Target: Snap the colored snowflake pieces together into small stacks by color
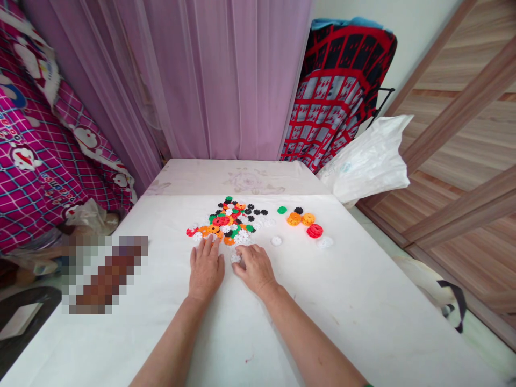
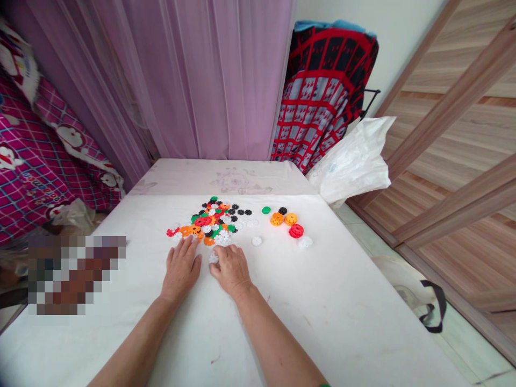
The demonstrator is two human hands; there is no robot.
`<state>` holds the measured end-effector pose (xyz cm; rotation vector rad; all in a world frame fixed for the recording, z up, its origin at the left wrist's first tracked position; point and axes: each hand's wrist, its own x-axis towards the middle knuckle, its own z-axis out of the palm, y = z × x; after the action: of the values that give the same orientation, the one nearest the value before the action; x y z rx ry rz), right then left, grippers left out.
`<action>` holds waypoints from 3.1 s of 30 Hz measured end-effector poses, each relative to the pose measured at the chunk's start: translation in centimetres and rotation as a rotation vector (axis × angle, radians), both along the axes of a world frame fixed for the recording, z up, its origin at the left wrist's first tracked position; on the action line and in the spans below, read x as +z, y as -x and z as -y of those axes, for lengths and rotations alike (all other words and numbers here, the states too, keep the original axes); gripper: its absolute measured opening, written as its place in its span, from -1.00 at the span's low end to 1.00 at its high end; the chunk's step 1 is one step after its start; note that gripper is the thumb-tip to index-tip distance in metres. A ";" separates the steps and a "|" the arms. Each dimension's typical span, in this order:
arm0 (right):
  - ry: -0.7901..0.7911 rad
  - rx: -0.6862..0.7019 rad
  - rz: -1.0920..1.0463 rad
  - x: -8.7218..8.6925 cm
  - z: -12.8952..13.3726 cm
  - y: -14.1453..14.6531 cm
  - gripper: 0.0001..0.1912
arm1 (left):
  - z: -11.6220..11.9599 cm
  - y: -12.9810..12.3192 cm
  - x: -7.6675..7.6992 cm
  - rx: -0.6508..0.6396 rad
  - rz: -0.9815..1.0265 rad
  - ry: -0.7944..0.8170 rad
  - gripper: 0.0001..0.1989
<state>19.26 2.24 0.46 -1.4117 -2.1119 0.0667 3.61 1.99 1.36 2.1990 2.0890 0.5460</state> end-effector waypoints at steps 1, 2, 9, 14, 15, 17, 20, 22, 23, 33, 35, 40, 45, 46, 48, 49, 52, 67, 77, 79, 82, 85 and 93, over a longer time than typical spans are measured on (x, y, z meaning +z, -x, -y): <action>0.000 -0.001 -0.022 -0.1 0.0 0.0 -0.69 | 0.0 0.0 0.0 0.001 0.000 0.001 -0.48; -0.004 -0.006 -0.050 -0.2 0.0 0.0 -0.67 | 0.0 0.0 0.0 -0.002 -0.001 0.003 -0.48; -0.148 -0.249 -0.318 -0.4 -1.3 -5.1 -0.61 | 0.1 0.1 0.2 -0.017 -0.020 0.020 -0.49; -0.167 -0.481 -0.385 -0.9 -2.4 -10.2 -0.57 | 0.1 0.0 0.4 -0.025 -0.019 0.024 -0.49; -0.157 -0.494 -0.379 -1.1 -2.4 -10.6 -0.57 | 0.1 0.0 0.5 -0.026 -0.019 0.026 -0.49; -0.138 -0.481 -0.351 -1.3 -2.5 -10.8 -0.57 | 0.2 0.0 0.6 -0.024 -0.018 0.034 -0.50; -0.115 -0.433 -0.299 -1.6 -2.5 -10.3 -0.56 | 0.2 0.0 0.7 -0.025 -0.016 0.039 -0.50; -0.101 -0.418 -0.279 -1.6 -2.5 -10.0 -0.56 | 0.2 0.0 0.7 -0.028 -0.015 0.033 -0.51; -0.093 -0.418 -0.274 -1.6 -2.5 -9.9 -0.56 | 0.1 0.0 0.7 -0.029 -0.015 0.031 -0.51; -0.021 -0.445 -0.250 -1.5 -2.7 -9.9 -0.54 | 0.2 0.1 0.5 -0.025 -0.009 0.028 -0.51; -0.022 -0.443 -0.245 -1.6 -2.7 -9.9 -0.54 | 0.1 0.1 0.5 -0.026 -0.008 0.027 -0.51; -0.088 -0.429 -0.234 -1.3 -2.5 -10.0 -0.62 | 0.1 0.1 0.3 -0.026 -0.010 0.023 -0.51; -0.166 -0.294 -0.192 -0.4 -1.7 -8.0 -0.81 | 0.1 0.1 0.2 -0.025 -0.012 0.016 -0.51; -0.156 -0.255 -0.161 -0.2 -1.6 -7.3 -0.81 | 0.1 0.1 0.1 -0.025 -0.014 0.018 -0.52; -0.114 -0.200 -0.087 0.2 -1.5 -5.8 -0.79 | 0.1 0.2 0.1 -0.025 -0.017 0.021 -0.52; -0.087 -0.187 -0.052 0.3 -1.5 -5.2 -0.77 | 0.1 0.2 0.1 -0.026 -0.018 0.019 -0.52; 0.004 -0.193 0.025 0.7 -1.5 -3.9 -0.74 | 0.1 0.2 0.0 -0.025 -0.016 0.008 -0.52; 0.204 -0.311 -0.129 -0.1 -0.4 -3.7 -0.59 | 0.1 0.2 0.1 -0.033 -0.019 0.004 -0.52; -0.012 -0.558 -0.494 0.2 -1.8 -10.5 -0.53 | 0.1 0.1 -0.1 -0.030 0.008 -0.012 -0.52; -0.005 -0.579 -0.510 -0.2 -2.1 -11.0 -0.52 | 0.1 0.2 -0.1 -0.028 0.016 -0.019 -0.52; -0.001 -0.548 -0.488 -0.7 -2.4 -10.6 -0.53 | 0.1 0.2 -0.1 -0.031 0.016 -0.024 -0.52; 0.002 -0.499 -0.445 -0.7 -2.6 -9.7 -0.54 | 0.2 0.2 0.1 -0.029 0.006 -0.003 -0.52; 0.015 -0.485 -0.364 -0.9 -3.1 -9.3 -0.55 | 0.2 0.1 0.3 -0.030 0.007 0.007 -0.53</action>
<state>28.52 5.35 -0.40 -1.7333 -1.4440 0.1364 3.49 1.82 1.66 2.2173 2.0484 0.5425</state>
